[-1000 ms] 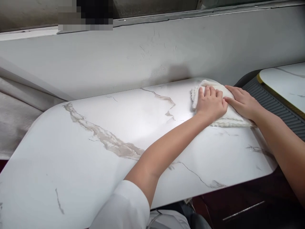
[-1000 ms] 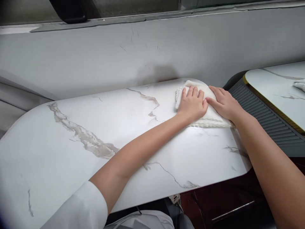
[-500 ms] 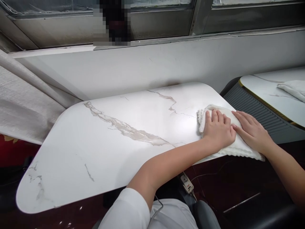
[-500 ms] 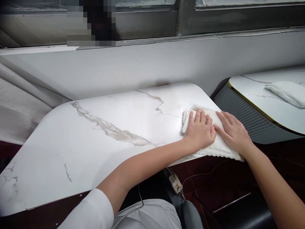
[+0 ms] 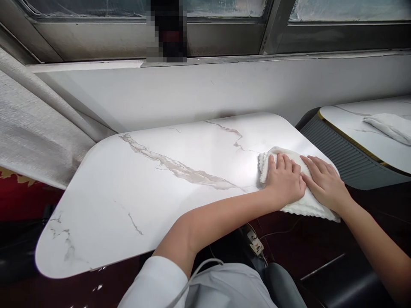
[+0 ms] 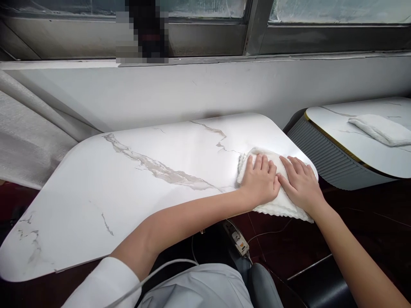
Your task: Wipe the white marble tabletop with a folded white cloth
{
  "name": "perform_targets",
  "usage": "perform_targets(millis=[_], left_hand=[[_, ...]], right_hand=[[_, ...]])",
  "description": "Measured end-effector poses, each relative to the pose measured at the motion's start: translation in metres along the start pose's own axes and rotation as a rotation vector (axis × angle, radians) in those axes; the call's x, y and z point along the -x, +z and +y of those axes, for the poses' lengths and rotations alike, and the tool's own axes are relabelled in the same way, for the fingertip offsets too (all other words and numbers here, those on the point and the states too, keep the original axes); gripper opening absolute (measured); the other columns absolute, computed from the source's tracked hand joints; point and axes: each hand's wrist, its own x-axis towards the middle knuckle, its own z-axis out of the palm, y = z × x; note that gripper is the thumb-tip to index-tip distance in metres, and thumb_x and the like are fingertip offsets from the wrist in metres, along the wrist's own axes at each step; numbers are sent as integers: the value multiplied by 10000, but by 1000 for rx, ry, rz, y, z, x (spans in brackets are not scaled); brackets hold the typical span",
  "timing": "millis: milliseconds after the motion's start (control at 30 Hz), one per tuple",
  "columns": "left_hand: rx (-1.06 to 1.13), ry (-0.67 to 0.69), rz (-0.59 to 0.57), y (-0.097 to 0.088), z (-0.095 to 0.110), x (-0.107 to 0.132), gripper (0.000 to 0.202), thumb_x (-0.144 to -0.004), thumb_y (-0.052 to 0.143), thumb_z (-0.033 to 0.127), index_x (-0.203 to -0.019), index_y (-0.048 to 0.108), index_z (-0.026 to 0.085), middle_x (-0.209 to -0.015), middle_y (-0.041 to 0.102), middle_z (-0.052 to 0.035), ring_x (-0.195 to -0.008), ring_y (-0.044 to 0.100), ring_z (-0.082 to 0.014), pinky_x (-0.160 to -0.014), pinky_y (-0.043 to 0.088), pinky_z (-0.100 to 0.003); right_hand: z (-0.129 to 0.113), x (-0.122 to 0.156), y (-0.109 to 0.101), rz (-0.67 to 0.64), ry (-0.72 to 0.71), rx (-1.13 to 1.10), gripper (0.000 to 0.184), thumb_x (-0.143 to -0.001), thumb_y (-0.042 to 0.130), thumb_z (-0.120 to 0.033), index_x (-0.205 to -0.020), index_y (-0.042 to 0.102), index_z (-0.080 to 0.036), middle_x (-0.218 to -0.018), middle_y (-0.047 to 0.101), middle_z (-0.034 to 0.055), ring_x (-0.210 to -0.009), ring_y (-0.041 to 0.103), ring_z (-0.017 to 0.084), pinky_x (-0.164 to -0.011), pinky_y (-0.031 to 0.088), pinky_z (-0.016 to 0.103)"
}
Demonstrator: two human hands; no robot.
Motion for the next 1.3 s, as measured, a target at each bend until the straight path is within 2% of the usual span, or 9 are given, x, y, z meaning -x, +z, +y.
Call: perform_targets(millis=[67, 167, 300, 467, 567, 700, 933, 1133, 1300], left_hand=[[-11, -5, -1, -2, -7, 1, 568, -1003, 301, 346, -1450, 466, 39, -1525, 460, -186, -1446, 371, -338, -1208, 275, -523], [-18, -27, 6, -4, -17, 0, 560, -999, 316, 338, -1442, 472, 32, -1515, 470, -196, -1439, 381, -343, -1200, 286, -526], [-14, -74, 7, -3, -35, -8, 546, -1002, 302, 317, -1430, 482, 31, -1513, 467, -207, -1435, 385, -349, -1198, 280, -533], [18, -145, -21, -2, -65, -31, 526, -1006, 289, 299, -1428, 479, 49, -1559, 412, -175, -1494, 288, -281, -1238, 204, -472], [90, -192, -41, -2, -89, -49, 513, -1003, 304, 312, -1431, 473, 86, -1577, 394, -143, -1497, 287, -251, -1248, 184, -450], [200, -255, -48, -2, -120, -73, 471, -1018, 257, 267, -1389, 514, 134, -1547, 454, -84, -1477, 324, -205, -1248, 186, -392], [114, -273, 54, 4, -161, -106, 390, -1002, 328, 223, -1271, 609, 196, -1316, 649, -80, -1278, 527, -231, -1138, 334, -383], [127, -246, 90, 11, -194, -125, 418, -1009, 300, 248, -1325, 566, 186, -1341, 625, -86, -1284, 514, -226, -1153, 300, -374], [130, -282, 85, 11, -213, -138, 413, -1008, 285, 251, -1302, 572, 205, -1324, 629, -67, -1285, 503, -218, -1141, 306, -361]], right_hand=[[-6, -6, 2, -5, -18, 1, 653, -946, 196, -541, -1500, 375, -246, -1477, 482, 171, -1420, 397, 358, -1158, 330, 580], [-12, -20, 5, 11, -67, -13, 619, -945, 217, -534, -1469, 404, -263, -1451, 508, 160, -1392, 428, 361, -1135, 350, 583], [-19, -48, 10, 15, -121, -53, 605, -936, 257, -515, -1442, 435, -235, -1464, 505, 155, -1393, 426, 361, -1116, 352, 604], [-27, -94, 19, 0, -167, -103, 590, -927, 298, -514, -1425, 468, -246, -1477, 510, 120, -1411, 414, 321, -1136, 342, 557], [-32, -121, 25, 17, -172, -115, 596, -924, 309, -517, -1412, 494, -229, -1457, 531, 124, -1394, 434, 320, -1138, 343, 538], [-41, -153, 34, 39, -184, -129, 574, -934, 318, -512, -1411, 498, -248, -1438, 551, 115, -1375, 450, 328, -1120, 351, 560], [-51, -204, 46, 39, -211, -142, 564, -937, 322, -504, -1419, 496, -267, -1436, 553, 92, -1369, 453, 326, -1125, 347, 549], [-55, -241, 57, 39, -211, -132, 536, -948, 316, -501, -1431, 466, -324, -1427, 549, 63, -1345, 460, 329, -1106, 357, 562], [-59, -269, 67, 51, -123, -95, 550, -951, 337, -553, -1426, 463, -307, -1440, 481, 112, -1359, 394, 378, -1082, 355, 592]])
